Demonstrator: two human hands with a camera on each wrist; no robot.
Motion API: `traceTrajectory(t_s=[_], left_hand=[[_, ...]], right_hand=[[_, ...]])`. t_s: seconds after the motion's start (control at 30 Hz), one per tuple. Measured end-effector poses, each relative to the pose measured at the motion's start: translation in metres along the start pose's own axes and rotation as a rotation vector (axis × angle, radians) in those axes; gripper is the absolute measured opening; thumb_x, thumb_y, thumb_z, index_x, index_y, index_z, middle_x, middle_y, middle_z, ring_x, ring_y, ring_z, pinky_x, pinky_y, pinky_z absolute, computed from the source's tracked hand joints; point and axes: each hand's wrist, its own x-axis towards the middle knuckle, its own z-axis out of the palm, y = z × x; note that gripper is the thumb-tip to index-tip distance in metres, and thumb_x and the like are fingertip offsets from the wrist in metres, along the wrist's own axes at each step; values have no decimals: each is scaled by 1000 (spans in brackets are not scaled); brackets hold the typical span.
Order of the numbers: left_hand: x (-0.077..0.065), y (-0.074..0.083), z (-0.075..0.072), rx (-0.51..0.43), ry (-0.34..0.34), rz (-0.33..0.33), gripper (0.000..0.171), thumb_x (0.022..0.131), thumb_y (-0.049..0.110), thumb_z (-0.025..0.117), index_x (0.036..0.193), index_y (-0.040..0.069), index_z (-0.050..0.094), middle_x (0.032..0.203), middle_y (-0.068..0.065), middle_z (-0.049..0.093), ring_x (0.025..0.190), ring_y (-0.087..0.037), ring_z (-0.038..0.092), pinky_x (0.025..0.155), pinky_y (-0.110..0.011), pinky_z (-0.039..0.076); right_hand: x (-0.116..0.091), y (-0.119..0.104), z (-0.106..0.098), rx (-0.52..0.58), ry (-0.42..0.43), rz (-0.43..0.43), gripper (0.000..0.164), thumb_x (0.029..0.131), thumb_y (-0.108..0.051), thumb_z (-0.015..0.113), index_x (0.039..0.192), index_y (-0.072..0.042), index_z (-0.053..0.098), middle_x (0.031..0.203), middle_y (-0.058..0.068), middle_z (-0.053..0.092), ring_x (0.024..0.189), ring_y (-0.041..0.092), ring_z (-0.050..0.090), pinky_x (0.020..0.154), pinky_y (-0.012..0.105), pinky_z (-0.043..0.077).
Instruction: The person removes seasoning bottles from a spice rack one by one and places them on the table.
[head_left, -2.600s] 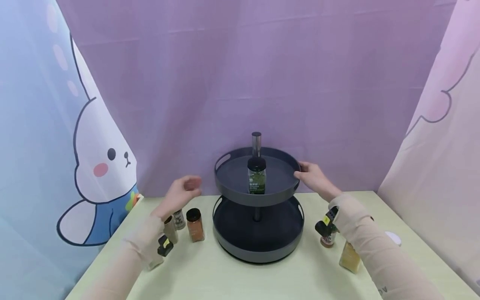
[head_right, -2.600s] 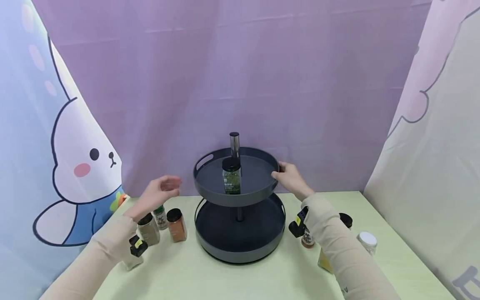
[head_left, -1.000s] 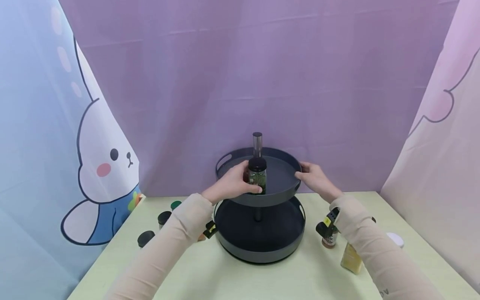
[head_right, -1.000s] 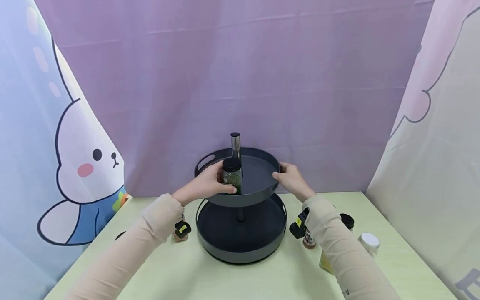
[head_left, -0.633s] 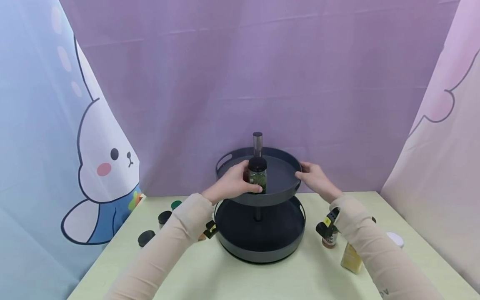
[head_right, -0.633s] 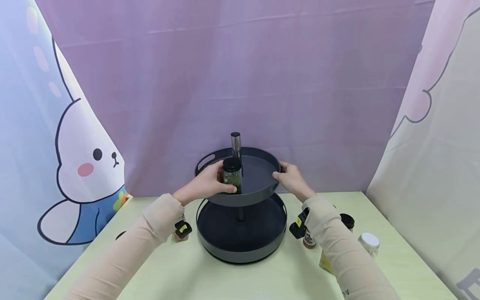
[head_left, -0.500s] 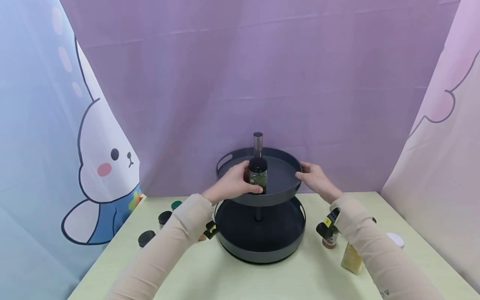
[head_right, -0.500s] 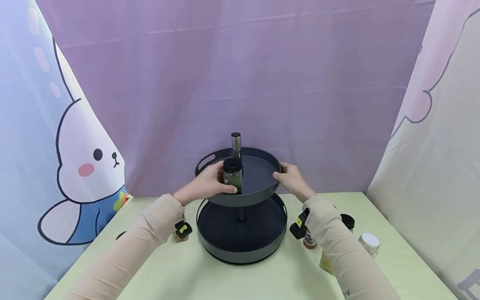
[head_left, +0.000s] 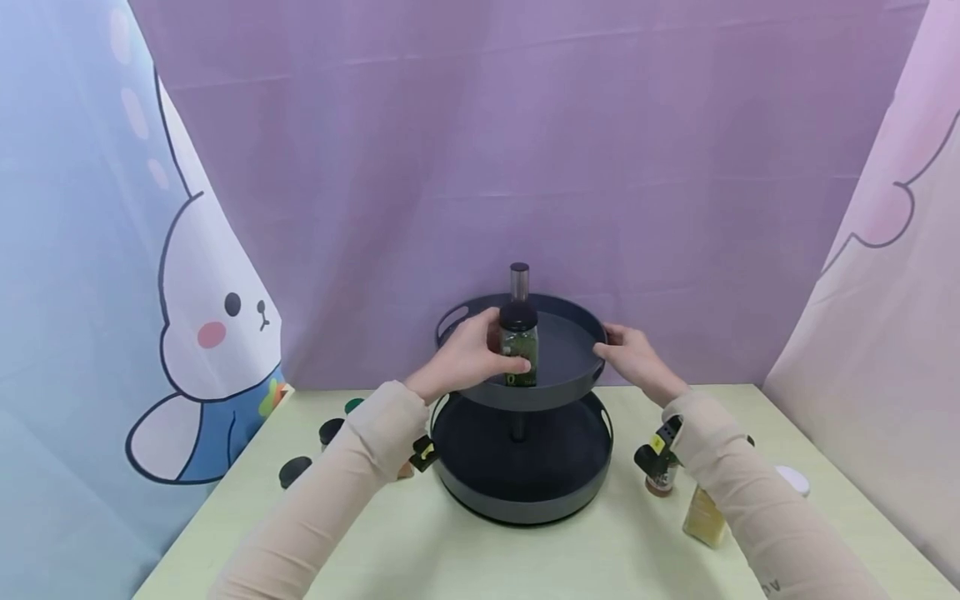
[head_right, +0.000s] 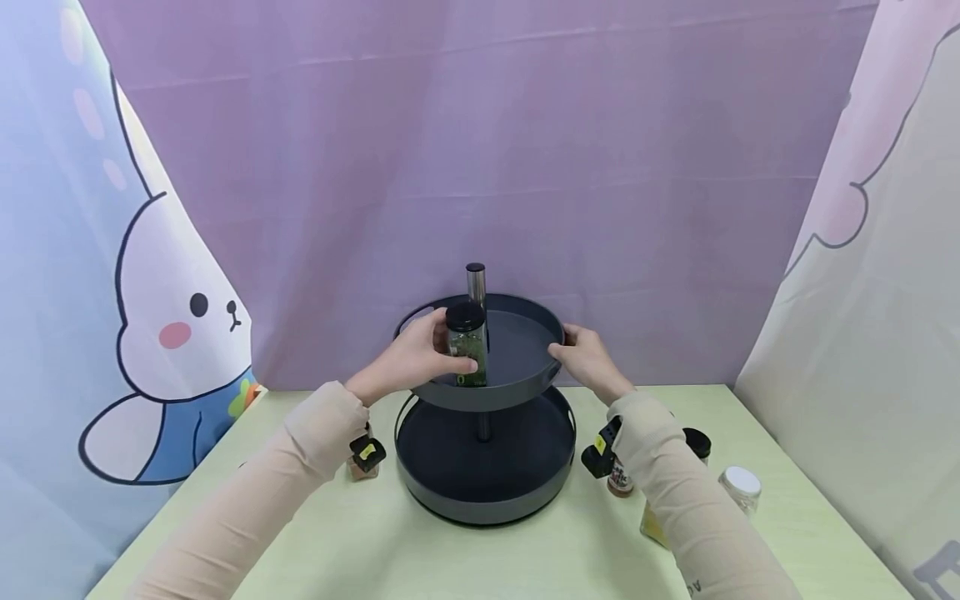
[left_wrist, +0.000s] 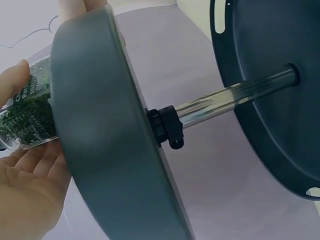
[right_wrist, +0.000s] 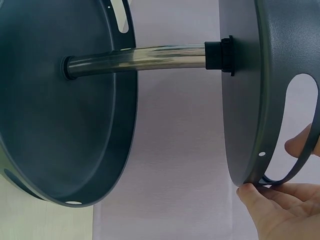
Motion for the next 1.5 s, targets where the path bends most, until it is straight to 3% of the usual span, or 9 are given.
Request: traceTrajectory(t_s=[0.23, 0.53, 0.67, 0.83, 1.1, 1.3, 1.4, 1.5], left_hand=[[1, 4, -4, -7, 68, 12, 47, 71, 35, 76, 102, 10, 51, 85, -6, 58, 76, -19, 55, 61, -34, 48], [-2, 4, -14, -120, 107, 58, 54, 71, 26, 77, 118, 13, 54, 96, -6, 63, 86, -18, 59, 73, -40, 54], [-8, 3, -19, -121, 99, 36, 59, 71, 29, 77, 122, 14, 52, 106, -6, 63, 94, -18, 59, 80, -43, 54], [-19, 0, -31, -108, 101, 6, 66, 71, 33, 76, 129, 15, 48, 118, -8, 58, 103, -21, 56, 88, -47, 51], [-50, -17, -45, -123, 128, -30, 66, 71, 30, 77, 129, 17, 49, 114, -8, 60, 95, -23, 57, 81, -45, 53], [-69, -28, -53, -115, 155, -29, 67, 72, 31, 76, 131, 18, 48, 123, -9, 56, 101, -25, 56, 87, -50, 50], [-74, -33, -55, -88, 159, -34, 67, 71, 31, 77, 130, 16, 49, 118, -8, 58, 99, -23, 56, 87, -49, 49], [-79, -40, -55, -65, 157, -49, 60, 71, 30, 77, 122, 14, 52, 92, -7, 56, 81, -21, 50, 71, -40, 47]], right_hand=[[-1, 0, -1, -4, 0, -11, 58, 95, -11, 41, 143, 9, 15, 145, 33, 26, 132, 40, 26, 108, 53, 30], [1, -2, -2, -14, 3, -18, 57, 95, -11, 41, 143, 9, 16, 145, 33, 27, 131, 40, 27, 107, 53, 31], [0, 0, -4, -23, -7, -12, 58, 96, -11, 40, 143, 9, 15, 145, 33, 26, 131, 41, 26, 107, 54, 31], [0, 1, -5, -26, -1, -10, 58, 95, -12, 40, 143, 8, 15, 145, 32, 27, 131, 40, 26, 107, 54, 30], [1, -1, -3, -29, -7, -11, 59, 95, -13, 41, 143, 8, 16, 145, 32, 28, 131, 40, 28, 107, 54, 30], [-4, -1, -7, -31, 1, -12, 58, 95, -13, 40, 143, 8, 16, 144, 32, 28, 131, 40, 27, 108, 54, 30], [-6, -1, -8, -30, 11, -18, 58, 95, -12, 41, 143, 10, 16, 143, 34, 28, 130, 41, 28, 108, 54, 29], [-8, -2, -9, -25, 12, -16, 58, 94, -12, 41, 142, 10, 16, 144, 34, 28, 131, 41, 27, 108, 54, 29]])
